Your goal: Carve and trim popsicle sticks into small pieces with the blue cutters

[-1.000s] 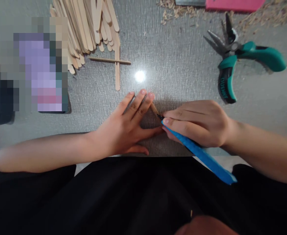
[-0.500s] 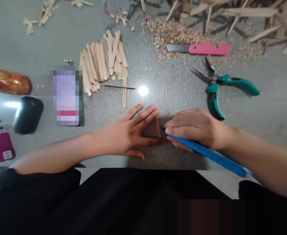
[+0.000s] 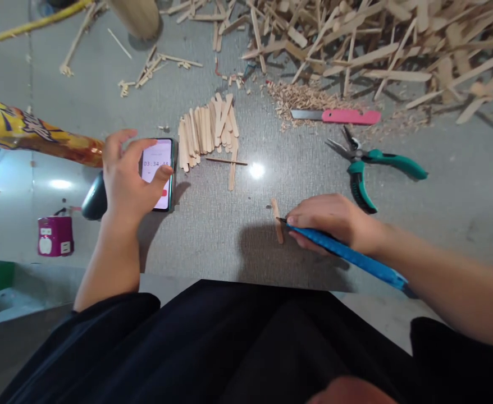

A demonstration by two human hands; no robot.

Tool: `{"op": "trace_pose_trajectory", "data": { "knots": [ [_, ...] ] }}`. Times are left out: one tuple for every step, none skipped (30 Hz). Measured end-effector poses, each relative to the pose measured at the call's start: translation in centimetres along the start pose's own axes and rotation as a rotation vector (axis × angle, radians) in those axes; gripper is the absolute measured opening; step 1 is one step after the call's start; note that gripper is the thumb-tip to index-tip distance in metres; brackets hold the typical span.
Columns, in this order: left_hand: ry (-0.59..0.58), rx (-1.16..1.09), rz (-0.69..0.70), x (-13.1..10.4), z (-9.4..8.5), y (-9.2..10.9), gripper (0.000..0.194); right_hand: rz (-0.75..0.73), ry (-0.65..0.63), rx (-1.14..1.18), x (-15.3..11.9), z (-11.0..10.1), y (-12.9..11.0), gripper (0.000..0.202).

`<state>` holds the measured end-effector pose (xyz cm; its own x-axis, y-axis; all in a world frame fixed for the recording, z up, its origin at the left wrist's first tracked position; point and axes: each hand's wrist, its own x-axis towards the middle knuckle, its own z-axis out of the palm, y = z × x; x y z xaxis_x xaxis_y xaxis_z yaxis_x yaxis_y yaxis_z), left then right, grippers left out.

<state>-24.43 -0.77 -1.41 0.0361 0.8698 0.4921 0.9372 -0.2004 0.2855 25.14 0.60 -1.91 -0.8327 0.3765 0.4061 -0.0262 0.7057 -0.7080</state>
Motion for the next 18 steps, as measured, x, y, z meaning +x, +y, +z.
{"op": "trace_pose_trajectory", "data": {
  "knots": [
    [-0.020, -0.009, -0.002, -0.3, 0.3, -0.6, 0.098, 0.003, 0.018, 0.007, 0.1, 0.0, -0.1, 0.021],
    [-0.110, 0.006, -0.005, -0.5, 0.4, -0.9, 0.096, 0.006, 0.036, 0.019, 0.3, 0.0, -0.2, 0.023],
    [-0.121, 0.022, 0.001, -0.6, 0.5, -1.1, 0.095, 0.009, 0.048, 0.029, 0.4, -0.1, -0.3, 0.024],
    [-0.104, 0.038, 0.015, -0.5, 0.4, -1.1, 0.095, 0.009, 0.044, 0.025, 0.4, -0.1, -0.3, 0.024],
    [-0.147, 0.053, 0.019, -0.3, 0.2, -1.1, 0.091, 0.008, 0.043, 0.015, 0.5, -0.1, -0.4, 0.024],
    [-0.179, 0.055, 0.027, -0.1, 0.0, -1.0, 0.089, 0.006, 0.045, 0.004, 0.4, -0.1, -0.4, 0.024],
    [-0.160, 0.042, 0.053, 0.2, -0.3, -0.8, 0.091, 0.003, 0.050, -0.007, 0.4, -0.1, -0.4, 0.024],
    [-0.111, 0.018, 0.082, 0.5, -0.5, -0.5, 0.095, 0.000, 0.051, -0.015, 0.4, -0.1, -0.3, 0.023],
    [-0.020, -0.005, 0.109, 0.7, -0.7, 0.0, 0.100, -0.006, 0.052, -0.019, 0.4, -0.1, -0.3, 0.022],
    [0.075, -0.026, 0.126, 0.9, -0.9, 0.7, 0.103, -0.015, 0.051, -0.020, 0.4, 0.0, -0.3, 0.022],
    [0.173, -0.055, 0.137, 0.9, -0.9, 1.7, 0.104, -0.026, 0.047, -0.019, 0.4, 0.0, -0.3, 0.022],
    [0.186, -0.063, 0.134, 0.8, -0.9, 2.9, 0.095, -0.038, 0.044, -0.019, 0.5, 0.1, -0.4, 0.023],
    [0.123, -0.065, 0.140, 0.6, -0.8, 4.4, 0.075, -0.049, 0.041, -0.018, 0.5, 0.1, -0.4, 0.023],
    [0.097, -0.082, 0.199, 0.3, -0.6, 6.0, 0.057, -0.059, 0.040, -0.017, 0.6, 0.3, -0.5, 0.023],
    [0.103, -0.135, 0.291, -0.1, -0.5, 7.7, 0.046, -0.065, 0.039, -0.019, 0.7, 0.4, -0.5, 0.022],
    [0.030, -0.178, 0.366, -0.6, -0.4, 9.5, 0.038, -0.068, 0.036, -0.028, 0.7, 0.6, -0.5, 0.020],
    [-0.053, -0.215, 0.435, -1.1, -0.3, 11.1, 0.034, -0.072, 0.037, -0.047, 0.7, 0.8, -0.5, 0.017],
    [-0.139, -0.233, 0.466, -1.6, -0.2, 12.6, 0.034, -0.075, 0.039, -0.077, 0.8, 1.1, -0.6, 0.015]
  ]
}}
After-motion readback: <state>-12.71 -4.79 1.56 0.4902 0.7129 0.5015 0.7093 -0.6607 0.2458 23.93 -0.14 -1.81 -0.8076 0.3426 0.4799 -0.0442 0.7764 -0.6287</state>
